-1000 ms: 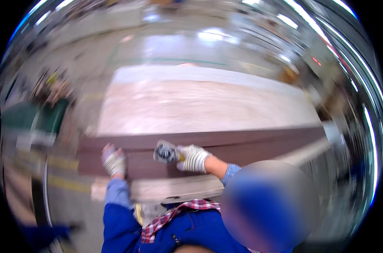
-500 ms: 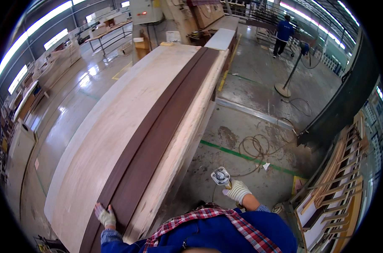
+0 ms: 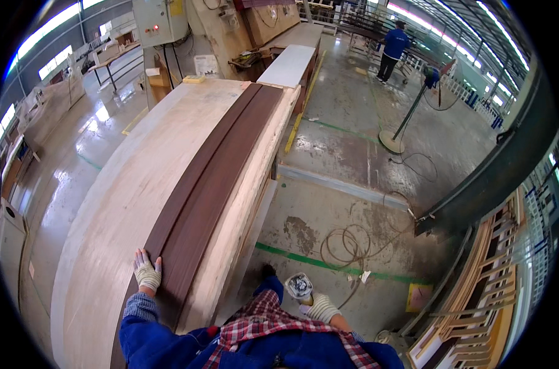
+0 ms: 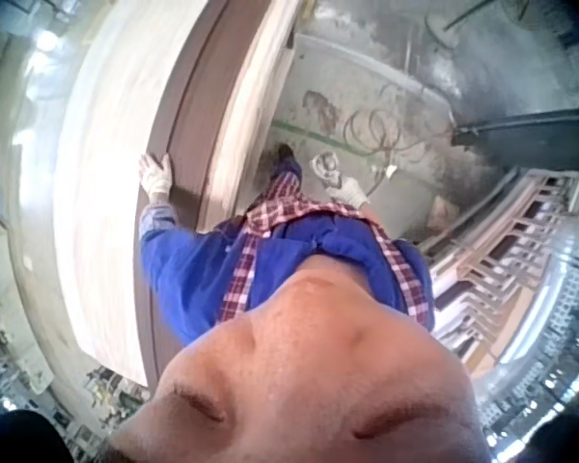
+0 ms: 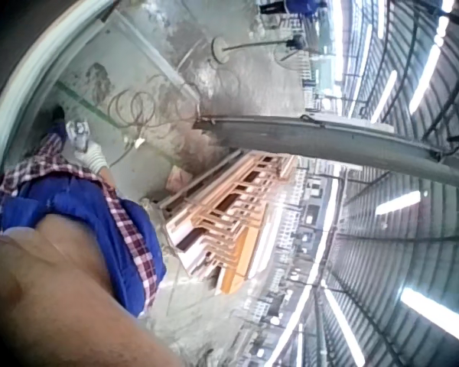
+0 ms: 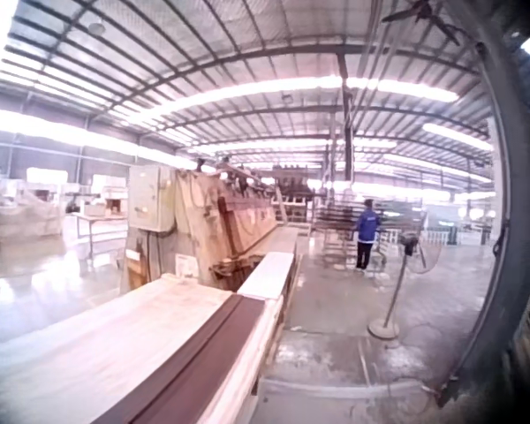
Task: The person aligns dark brown wooden strips on a large light-colored board and secures them using a pneumatic nail gun. They repeat this process for multiple strips, occasionally repositioning the pieces and retrieving additional strips from a nearby rack.
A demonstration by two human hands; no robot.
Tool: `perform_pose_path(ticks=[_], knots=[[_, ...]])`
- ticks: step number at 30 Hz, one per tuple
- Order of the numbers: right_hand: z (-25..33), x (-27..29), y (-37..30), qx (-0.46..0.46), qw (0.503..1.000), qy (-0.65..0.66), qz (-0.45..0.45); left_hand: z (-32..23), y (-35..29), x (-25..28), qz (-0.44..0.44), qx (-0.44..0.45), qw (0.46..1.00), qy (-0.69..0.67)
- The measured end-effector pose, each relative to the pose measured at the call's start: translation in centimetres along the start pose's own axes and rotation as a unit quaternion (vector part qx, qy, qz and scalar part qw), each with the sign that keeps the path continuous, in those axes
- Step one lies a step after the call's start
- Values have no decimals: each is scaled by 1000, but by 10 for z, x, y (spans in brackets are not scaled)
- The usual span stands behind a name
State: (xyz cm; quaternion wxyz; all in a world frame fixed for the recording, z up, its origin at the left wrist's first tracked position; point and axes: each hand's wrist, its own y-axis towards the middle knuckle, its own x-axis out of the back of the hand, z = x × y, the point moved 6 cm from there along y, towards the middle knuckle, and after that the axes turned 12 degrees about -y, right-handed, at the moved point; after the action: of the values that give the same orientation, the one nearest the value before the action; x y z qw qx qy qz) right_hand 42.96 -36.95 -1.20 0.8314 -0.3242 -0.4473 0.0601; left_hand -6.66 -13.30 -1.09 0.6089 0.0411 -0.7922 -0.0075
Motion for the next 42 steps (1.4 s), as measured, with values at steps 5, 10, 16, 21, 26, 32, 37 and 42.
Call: perform_pose_path(ticks=[5,10,16,21,26,32,37,42], knots=[[22,130,94,-3,991,-134,-11,-80,86,-28,18,-6,1000,-17],[63,269,163,17,982,-161,-100,-172,177,-53,16,-58,997,-47],[108,417,301,58,922,-381,-38,-271,252,-80,-43,-76,995,-43],[198,508,469,197,821,-530,-79,-323,279,-101,-21,3,996,-83],[326,528,637,386,729,-552,-127,-360,309,-115,-23,84,992,-87],[473,491,764,485,717,-501,-17,-367,320,-108,-29,114,990,-84],[525,411,803,708,435,-543,-119,-370,319,-103,-4,126,990,-69],[537,394,826,750,444,-440,-215,-376,311,-86,-26,133,986,-94]])
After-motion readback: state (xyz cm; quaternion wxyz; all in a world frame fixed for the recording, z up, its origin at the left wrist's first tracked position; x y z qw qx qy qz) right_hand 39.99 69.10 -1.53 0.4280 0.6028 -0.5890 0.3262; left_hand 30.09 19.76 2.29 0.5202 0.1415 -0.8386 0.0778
